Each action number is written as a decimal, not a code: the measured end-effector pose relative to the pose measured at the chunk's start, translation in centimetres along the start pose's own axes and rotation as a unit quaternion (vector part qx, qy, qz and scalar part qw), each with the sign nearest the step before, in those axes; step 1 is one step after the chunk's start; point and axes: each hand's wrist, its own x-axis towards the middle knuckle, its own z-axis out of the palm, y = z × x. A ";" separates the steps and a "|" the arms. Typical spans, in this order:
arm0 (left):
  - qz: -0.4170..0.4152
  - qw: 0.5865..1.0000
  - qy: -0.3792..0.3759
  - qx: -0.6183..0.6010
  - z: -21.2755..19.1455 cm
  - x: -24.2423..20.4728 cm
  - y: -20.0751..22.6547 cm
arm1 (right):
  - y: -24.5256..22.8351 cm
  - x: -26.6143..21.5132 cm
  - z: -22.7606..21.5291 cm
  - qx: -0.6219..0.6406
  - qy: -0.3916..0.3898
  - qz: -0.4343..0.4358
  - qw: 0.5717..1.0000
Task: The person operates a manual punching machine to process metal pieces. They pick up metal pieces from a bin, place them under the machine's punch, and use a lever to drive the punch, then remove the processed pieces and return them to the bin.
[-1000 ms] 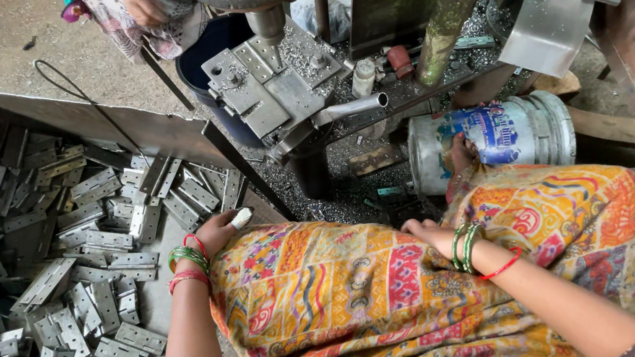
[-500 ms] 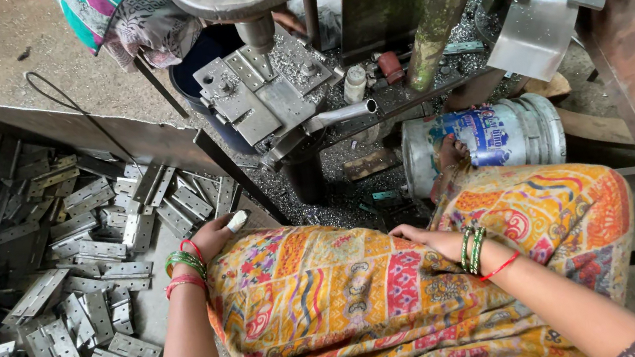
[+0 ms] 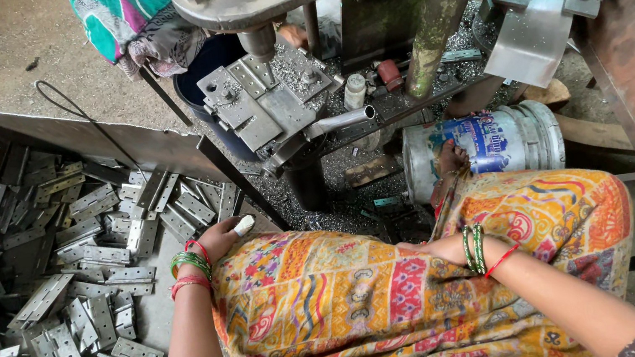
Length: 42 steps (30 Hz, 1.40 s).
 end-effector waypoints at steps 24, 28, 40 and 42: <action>-0.112 0.978 -0.032 0.175 -3.2 -3.9 5.2 | -5.9 8.0 2.0 -0.234 0.157 0.217 0.934; -0.119 0.970 0.013 0.214 -5.3 -8.9 8.0 | -7.0 7.9 0.9 -0.240 0.179 0.223 0.928; -0.060 0.985 0.052 0.151 -5.7 -11.8 7.6 | -5.5 7.2 3.1 -0.272 0.197 0.250 0.908; -0.067 0.985 0.102 0.122 -4.0 -10.1 5.7 | -4.7 7.6 4.3 -0.291 0.170 0.253 0.907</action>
